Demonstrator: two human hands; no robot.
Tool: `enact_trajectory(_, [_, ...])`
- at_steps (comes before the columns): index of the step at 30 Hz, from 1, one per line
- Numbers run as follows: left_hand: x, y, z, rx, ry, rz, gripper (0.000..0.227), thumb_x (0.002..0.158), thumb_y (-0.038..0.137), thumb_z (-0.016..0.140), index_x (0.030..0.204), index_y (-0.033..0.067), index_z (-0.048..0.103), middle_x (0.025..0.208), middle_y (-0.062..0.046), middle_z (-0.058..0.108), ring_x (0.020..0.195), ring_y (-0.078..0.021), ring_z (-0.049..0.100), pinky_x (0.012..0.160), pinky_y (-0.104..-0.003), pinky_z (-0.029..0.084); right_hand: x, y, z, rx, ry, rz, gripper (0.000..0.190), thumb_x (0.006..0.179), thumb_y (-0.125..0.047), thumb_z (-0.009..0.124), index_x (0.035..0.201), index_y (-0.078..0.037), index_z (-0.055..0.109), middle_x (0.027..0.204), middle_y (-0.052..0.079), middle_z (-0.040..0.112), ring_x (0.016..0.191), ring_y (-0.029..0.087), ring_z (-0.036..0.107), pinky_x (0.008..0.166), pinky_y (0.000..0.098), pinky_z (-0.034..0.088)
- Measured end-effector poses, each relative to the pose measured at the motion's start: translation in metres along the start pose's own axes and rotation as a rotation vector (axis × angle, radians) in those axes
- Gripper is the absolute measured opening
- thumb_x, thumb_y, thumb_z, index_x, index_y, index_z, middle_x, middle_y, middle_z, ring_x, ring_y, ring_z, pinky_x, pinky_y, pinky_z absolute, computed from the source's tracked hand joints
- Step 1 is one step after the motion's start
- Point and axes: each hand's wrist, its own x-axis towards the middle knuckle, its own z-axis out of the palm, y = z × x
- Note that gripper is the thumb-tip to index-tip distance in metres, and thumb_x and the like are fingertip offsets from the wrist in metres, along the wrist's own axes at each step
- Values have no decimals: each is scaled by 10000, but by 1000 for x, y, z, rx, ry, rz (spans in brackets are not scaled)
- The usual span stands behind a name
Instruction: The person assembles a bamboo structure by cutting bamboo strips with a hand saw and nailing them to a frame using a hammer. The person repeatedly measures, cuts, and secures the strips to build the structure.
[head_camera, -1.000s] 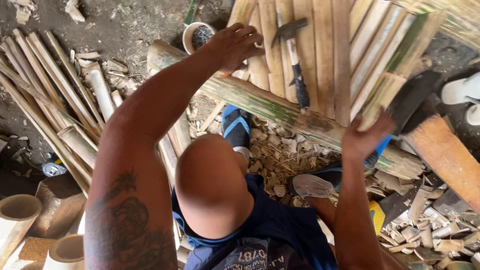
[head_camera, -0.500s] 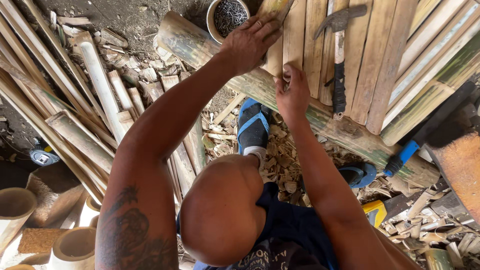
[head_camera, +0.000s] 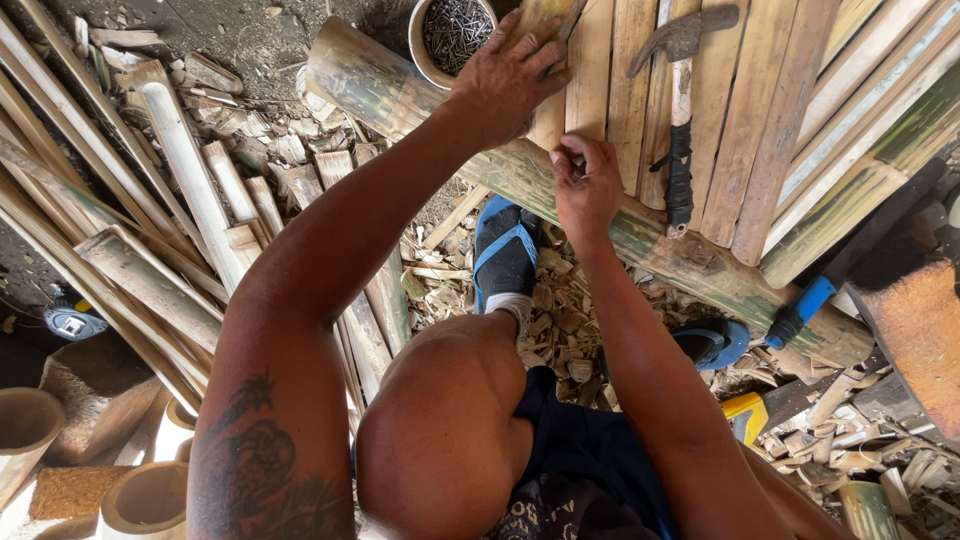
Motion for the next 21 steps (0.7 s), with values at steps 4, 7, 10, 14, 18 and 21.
enact_trajectory(4, [3, 1, 3, -38, 7, 2, 857, 848, 461, 771, 1600, 284, 399, 1637, -63, 304, 1563, -259, 118, 1253, -541, 60, 2, 4, 0, 10, -12, 6, 236, 909, -68, 850, 1113, -122, 746, 1055, 43, 702, 845, 136, 712, 699, 279, 599])
enact_trajectory(7, [-1, 2, 5, -71, 16, -3, 835, 870, 458, 757, 1598, 275, 390, 1653, -59, 281, 1574, -250, 87, 1269, -530, 67, 3, 7, 1, -1, -7, -28, 271, 884, -84, 868, 1121, -111, 739, 1055, 47, 705, 876, 143, 714, 698, 279, 596])
enact_trajectory(10, [-5, 4, 6, -100, 23, -8, 847, 878, 448, 748, 1609, 258, 366, 1667, -74, 255, 1577, -245, 63, 1271, -526, 74, 4, 8, 0, 161, -60, -15, 265, 912, -78, 849, 1145, -116, 729, 1098, 45, 703, 940, 141, 723, 735, 260, 636])
enact_trajectory(14, [-1, 4, 7, -110, -17, -5, 854, 877, 396, 730, 1615, 237, 329, 1679, -109, 213, 1565, -263, 48, 1252, -526, 73, 7, 9, 1, 111, -52, 4, 289, 880, -62, 872, 1134, -95, 737, 1046, 54, 717, 908, 159, 713, 744, 291, 589])
enact_trajectory(18, [1, 3, 12, -63, 11, -2, 778, 947, 281, 667, 1644, 221, 328, 1695, -101, 226, 1583, -275, 62, 1267, -529, 84, 6, 11, 4, 144, -40, 49, 273, 864, -65, 867, 1106, -93, 744, 1039, 57, 730, 896, 155, 714, 771, 278, 597])
enact_trajectory(21, [3, 5, 12, -67, 18, -5, 715, 972, 268, 622, 1621, 218, 326, 1681, -88, 214, 1568, -273, 60, 1257, -546, 91, 10, 16, 1, 235, -66, 40, 240, 902, -57, 847, 1124, -94, 764, 1050, 60, 741, 915, 151, 718, 783, 282, 590])
